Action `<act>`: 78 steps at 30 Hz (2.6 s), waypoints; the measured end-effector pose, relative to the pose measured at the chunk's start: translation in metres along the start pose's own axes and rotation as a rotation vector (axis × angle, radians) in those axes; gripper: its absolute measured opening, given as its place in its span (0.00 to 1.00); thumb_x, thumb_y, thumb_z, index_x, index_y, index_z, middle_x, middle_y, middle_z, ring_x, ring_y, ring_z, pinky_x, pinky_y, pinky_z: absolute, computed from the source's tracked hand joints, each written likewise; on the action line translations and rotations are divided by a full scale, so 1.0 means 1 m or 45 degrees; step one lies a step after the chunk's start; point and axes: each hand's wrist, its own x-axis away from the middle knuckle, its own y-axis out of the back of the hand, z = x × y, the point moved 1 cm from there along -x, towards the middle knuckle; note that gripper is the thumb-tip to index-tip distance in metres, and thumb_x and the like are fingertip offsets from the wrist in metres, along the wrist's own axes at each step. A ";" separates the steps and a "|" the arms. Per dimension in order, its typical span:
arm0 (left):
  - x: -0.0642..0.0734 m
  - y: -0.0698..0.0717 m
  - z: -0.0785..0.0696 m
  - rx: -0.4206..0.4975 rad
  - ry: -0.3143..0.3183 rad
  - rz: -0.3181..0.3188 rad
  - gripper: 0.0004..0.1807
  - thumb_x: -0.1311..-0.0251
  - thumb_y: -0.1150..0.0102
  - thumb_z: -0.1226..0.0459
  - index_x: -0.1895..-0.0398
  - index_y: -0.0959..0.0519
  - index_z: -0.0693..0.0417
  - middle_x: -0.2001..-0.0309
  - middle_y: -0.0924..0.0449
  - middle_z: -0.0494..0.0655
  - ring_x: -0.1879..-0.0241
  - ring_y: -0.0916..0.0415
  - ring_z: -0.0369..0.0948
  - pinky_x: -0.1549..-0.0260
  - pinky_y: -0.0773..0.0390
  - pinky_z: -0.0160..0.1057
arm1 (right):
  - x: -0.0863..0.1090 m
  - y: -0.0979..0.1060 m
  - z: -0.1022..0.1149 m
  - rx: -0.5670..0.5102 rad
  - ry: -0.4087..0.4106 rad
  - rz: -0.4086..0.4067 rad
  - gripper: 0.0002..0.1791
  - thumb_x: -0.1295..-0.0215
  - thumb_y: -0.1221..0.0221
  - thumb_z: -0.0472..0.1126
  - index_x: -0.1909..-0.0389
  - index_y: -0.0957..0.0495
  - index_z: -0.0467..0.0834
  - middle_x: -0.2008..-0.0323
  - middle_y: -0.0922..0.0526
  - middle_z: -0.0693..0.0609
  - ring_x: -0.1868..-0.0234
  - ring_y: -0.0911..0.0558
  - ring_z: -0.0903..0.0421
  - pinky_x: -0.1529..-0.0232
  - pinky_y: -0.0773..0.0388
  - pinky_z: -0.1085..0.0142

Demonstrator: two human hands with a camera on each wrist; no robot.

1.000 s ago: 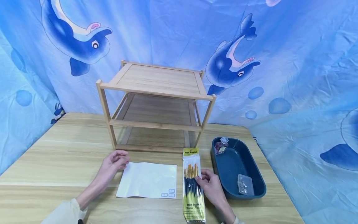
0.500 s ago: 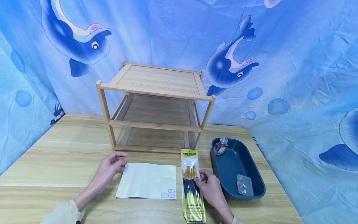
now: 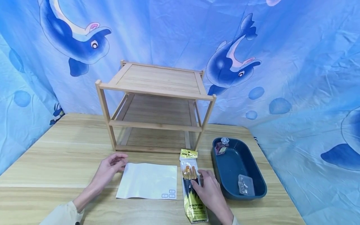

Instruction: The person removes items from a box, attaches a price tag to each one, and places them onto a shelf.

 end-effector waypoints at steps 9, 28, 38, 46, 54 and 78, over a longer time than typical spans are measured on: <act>-0.003 0.004 0.003 -0.069 -0.076 0.002 0.15 0.32 0.40 0.72 0.44 0.22 0.70 0.53 0.17 0.59 0.55 0.19 0.48 0.58 0.16 0.34 | -0.013 0.003 0.009 -0.211 0.208 0.029 0.15 0.36 0.29 0.36 0.50 0.18 0.37 0.59 0.18 0.49 0.57 0.17 0.53 0.55 0.15 0.58; -0.012 0.005 0.009 -0.497 -0.232 0.036 0.13 0.38 0.32 0.70 0.52 0.18 0.67 0.64 0.18 0.48 0.65 0.22 0.41 0.66 0.19 0.33 | -0.052 -0.020 0.023 -0.161 0.525 0.192 0.17 0.34 0.33 0.32 0.46 0.20 0.32 0.60 0.17 0.47 0.60 0.18 0.50 0.59 0.18 0.63; -0.013 0.002 0.008 -0.541 -0.216 0.077 0.12 0.38 0.33 0.70 0.52 0.18 0.66 0.70 0.19 0.44 0.70 0.23 0.39 0.72 0.21 0.34 | -0.064 -0.034 0.031 0.076 0.623 0.185 0.15 0.34 0.32 0.35 0.49 0.19 0.35 0.53 0.16 0.43 0.49 0.19 0.44 0.47 0.21 0.47; -0.015 0.001 0.010 -0.550 -0.229 0.087 0.11 0.38 0.35 0.73 0.53 0.18 0.66 0.70 0.19 0.45 0.70 0.23 0.39 0.70 0.21 0.36 | -0.070 -0.038 0.033 0.154 0.662 0.203 0.16 0.35 0.31 0.35 0.49 0.18 0.34 0.52 0.15 0.42 0.48 0.19 0.43 0.43 0.22 0.46; -0.014 0.001 0.012 -0.541 -0.232 0.086 0.09 0.38 0.38 0.76 0.56 0.17 0.64 0.68 0.18 0.46 0.68 0.22 0.40 0.67 0.20 0.36 | -0.071 -0.040 0.033 0.181 0.676 0.211 0.13 0.37 0.31 0.34 0.53 0.18 0.34 0.58 0.17 0.44 0.52 0.20 0.46 0.39 0.27 0.44; -0.013 -0.006 0.015 -0.447 -0.241 0.043 0.12 0.39 0.40 0.78 0.53 0.16 0.67 0.63 0.16 0.52 0.62 0.19 0.44 0.60 0.17 0.37 | -0.073 -0.047 0.030 0.148 0.708 0.183 0.08 0.38 0.34 0.30 0.68 0.24 0.42 0.68 0.24 0.53 0.62 0.27 0.54 0.52 0.30 0.53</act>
